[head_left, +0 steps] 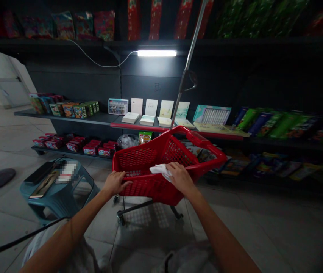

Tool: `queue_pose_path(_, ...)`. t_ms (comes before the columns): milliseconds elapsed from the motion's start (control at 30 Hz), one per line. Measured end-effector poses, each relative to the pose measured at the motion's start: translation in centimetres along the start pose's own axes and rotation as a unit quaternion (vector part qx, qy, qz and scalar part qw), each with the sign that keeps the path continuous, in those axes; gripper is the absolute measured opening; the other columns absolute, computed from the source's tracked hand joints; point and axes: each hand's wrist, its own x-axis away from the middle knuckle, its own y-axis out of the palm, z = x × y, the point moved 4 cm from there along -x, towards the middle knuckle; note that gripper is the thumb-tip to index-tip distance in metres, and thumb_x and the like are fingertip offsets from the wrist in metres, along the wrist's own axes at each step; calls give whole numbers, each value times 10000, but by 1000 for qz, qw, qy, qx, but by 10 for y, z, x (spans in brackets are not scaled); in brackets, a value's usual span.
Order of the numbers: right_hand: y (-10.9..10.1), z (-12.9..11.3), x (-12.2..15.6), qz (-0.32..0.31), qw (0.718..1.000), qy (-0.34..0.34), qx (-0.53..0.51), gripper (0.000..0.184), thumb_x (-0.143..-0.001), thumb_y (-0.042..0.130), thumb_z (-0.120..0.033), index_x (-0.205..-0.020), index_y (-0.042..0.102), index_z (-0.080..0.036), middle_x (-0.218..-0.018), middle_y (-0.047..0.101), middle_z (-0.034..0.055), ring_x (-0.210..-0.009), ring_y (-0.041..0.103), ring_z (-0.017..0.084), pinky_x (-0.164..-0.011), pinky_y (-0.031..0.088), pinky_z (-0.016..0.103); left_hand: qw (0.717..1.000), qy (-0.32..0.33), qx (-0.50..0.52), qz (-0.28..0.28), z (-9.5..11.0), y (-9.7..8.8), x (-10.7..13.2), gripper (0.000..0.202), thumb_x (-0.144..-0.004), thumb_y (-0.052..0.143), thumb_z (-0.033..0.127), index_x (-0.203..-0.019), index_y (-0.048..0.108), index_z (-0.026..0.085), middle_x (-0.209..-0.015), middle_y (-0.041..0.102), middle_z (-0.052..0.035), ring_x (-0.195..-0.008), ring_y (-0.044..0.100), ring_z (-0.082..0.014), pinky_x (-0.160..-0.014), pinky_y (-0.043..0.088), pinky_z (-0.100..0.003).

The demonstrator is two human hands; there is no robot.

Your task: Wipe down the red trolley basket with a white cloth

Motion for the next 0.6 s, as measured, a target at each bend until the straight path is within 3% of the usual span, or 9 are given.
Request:
queue_pose_path(100,-11,33,12,85,995,49,-10,360,-902,489,-89,-1216,642,-171,-1189,656,129,-1157,530,277,-1051,417,389,1000,-4,7,0,-5,2,-2,406,-1014,477,598,-965,591,211,-923,755,-100,-858,693,-252,-845,445,-378)
queue_pose_path(233,-16,49,21,173,979,108,16,314,-898,565,-207,-1201,629,-156,-1197,648,155,-1182,497,321,-1074,411,445,1000,-8,15,-3,-3,3,-6,444,-999,487,628,-965,608,202,-915,750,-108,-872,687,-262,-847,434,-387)
queue_pose_path(467,-13,53,12,170,969,178,10,247,-896,561,-299,-1113,607,-190,-1112,646,130,-1112,560,304,-957,492,391,1000,-1,21,-11,-3,8,-17,454,-1009,472,619,-950,631,198,-897,742,-91,-870,677,-247,-842,420,-379)
queue_pose_path(600,-9,59,4,179,957,221,-59,463,-859,574,-274,-1309,532,-172,-1223,649,131,-1134,604,292,-954,508,381,999,13,31,-18,-6,12,-23,453,-1009,480,614,-962,636,191,-901,743,-85,-890,680,-250,-869,415,-387)
